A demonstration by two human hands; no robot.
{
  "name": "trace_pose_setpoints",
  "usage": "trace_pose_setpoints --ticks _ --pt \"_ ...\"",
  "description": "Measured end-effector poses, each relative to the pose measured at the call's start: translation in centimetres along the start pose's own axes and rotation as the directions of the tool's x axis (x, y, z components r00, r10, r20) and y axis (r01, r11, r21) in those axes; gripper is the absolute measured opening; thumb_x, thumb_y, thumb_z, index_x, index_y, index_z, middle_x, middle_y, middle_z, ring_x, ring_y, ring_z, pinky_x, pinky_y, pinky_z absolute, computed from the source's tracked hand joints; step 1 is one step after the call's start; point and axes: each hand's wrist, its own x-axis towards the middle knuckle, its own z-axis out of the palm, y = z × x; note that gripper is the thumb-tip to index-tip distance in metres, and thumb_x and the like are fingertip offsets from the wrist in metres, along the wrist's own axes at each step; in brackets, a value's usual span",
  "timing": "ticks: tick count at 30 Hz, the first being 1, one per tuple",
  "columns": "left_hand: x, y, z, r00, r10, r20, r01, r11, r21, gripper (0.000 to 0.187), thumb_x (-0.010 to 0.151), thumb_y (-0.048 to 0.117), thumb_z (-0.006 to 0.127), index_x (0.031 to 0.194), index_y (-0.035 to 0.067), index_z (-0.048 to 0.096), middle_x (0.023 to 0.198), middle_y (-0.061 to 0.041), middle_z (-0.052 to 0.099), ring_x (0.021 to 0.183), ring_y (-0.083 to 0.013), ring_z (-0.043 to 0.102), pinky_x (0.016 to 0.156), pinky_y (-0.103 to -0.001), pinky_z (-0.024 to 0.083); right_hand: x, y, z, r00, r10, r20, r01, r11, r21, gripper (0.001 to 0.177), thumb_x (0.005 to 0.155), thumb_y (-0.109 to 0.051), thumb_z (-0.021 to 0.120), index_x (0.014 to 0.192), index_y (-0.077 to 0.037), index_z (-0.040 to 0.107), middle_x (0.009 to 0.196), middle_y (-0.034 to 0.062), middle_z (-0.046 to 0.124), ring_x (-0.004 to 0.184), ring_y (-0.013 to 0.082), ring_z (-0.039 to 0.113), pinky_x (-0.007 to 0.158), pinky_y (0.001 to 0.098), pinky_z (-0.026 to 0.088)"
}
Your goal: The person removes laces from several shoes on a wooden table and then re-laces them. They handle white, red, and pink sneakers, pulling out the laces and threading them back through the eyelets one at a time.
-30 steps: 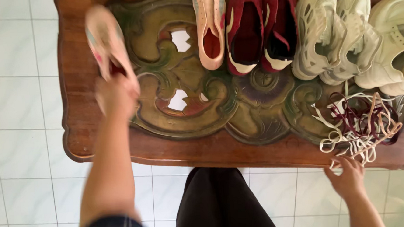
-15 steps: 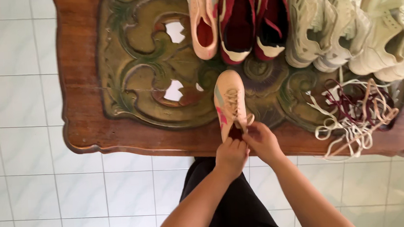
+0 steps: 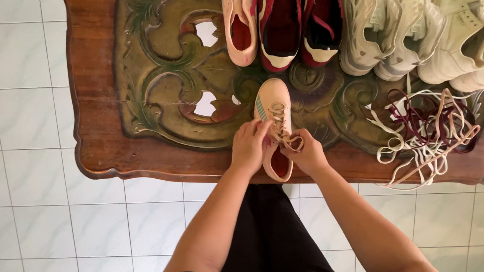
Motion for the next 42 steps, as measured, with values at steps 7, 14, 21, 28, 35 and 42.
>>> trace_pose_setpoints --ticks 7,14,21,28,35,42 --pt "1.9 -0.3 -1.1 0.975 0.195 0.104 -0.198 0.980 0.022 0.024 0.081 0.013 0.074 0.105 0.016 0.073 0.090 -0.001 0.069 0.091 -0.0255 0.063 0.084 -0.043 0.047 -0.4 0.8 0.5 0.999 0.025 -0.021 -0.024 0.998 0.066 0.048 0.073 -0.020 0.090 0.110 -0.005 0.064 0.091 0.0047 0.071 0.080 0.0139 0.064 0.073 0.0309 0.055" --pt "4.8 0.5 -6.7 0.993 -0.072 -0.094 0.058 0.987 -0.148 0.011 0.080 0.005 0.070 0.087 0.012 0.072 0.075 -0.005 0.065 0.071 -0.0270 0.065 0.061 -0.041 0.051 0.0 1.2 0.8 0.999 0.017 -0.027 -0.017 1.000 0.016 0.041 0.077 -0.018 0.090 0.106 -0.003 0.065 0.084 0.0044 0.067 0.072 0.0141 0.058 0.069 0.0304 0.054" --pt "4.8 -0.7 -9.5 0.810 -0.581 -0.075 0.402 0.644 -0.650 0.054 0.086 0.015 0.076 0.126 0.002 0.043 0.113 -0.017 0.053 0.101 -0.0275 0.057 0.086 -0.037 0.052 -1.6 0.2 1.5 0.942 -0.292 -0.167 0.293 0.956 -0.015 0.039 0.079 -0.010 0.080 0.116 -0.007 0.067 0.106 0.0094 0.059 0.079 0.0194 0.066 0.071 0.0321 0.056" --pt "-3.7 3.8 0.9 0.947 -0.288 0.143 0.303 0.949 -0.092 0.051 0.070 0.018 0.085 0.115 0.006 0.064 0.123 -0.017 0.057 0.112 -0.0413 0.053 0.093 -0.049 0.047 -0.3 0.8 2.4 0.813 -0.568 -0.130 0.510 0.802 -0.310 0.016 0.079 -0.004 0.075 0.095 -0.007 0.075 0.105 0.0106 0.063 0.096 0.0300 0.063 0.084 0.0391 0.054" --pt "-3.0 3.0 3.3 0.974 -0.228 -0.019 0.225 0.970 -0.093 0.029 0.082 0.009 0.074 0.108 0.022 0.071 0.130 -0.003 0.063 0.118 -0.0301 0.059 0.098 -0.045 0.047 1.1 0.2 -3.7 0.942 -0.177 0.285 -0.092 0.680 0.727 0.034 0.079 0.000 0.069 0.112 -0.005 0.065 0.109 0.0065 0.066 0.104 0.0194 0.060 0.093 0.0321 0.049" --pt "-2.7 1.0 1.7 0.909 -0.388 0.153 0.416 0.865 -0.279 0.057 0.085 0.027 0.077 0.136 0.012 0.056 0.126 -0.012 0.063 0.120 -0.0331 0.057 0.101 -0.047 0.046 -1.6 1.2 -14.8 0.917 -0.389 -0.087 0.148 0.130 0.980 0.011 0.101 -0.017 0.062 0.096 -0.009 0.067 0.105 0.0126 0.070 0.104 0.0342 0.067 0.103 0.0497 0.048"
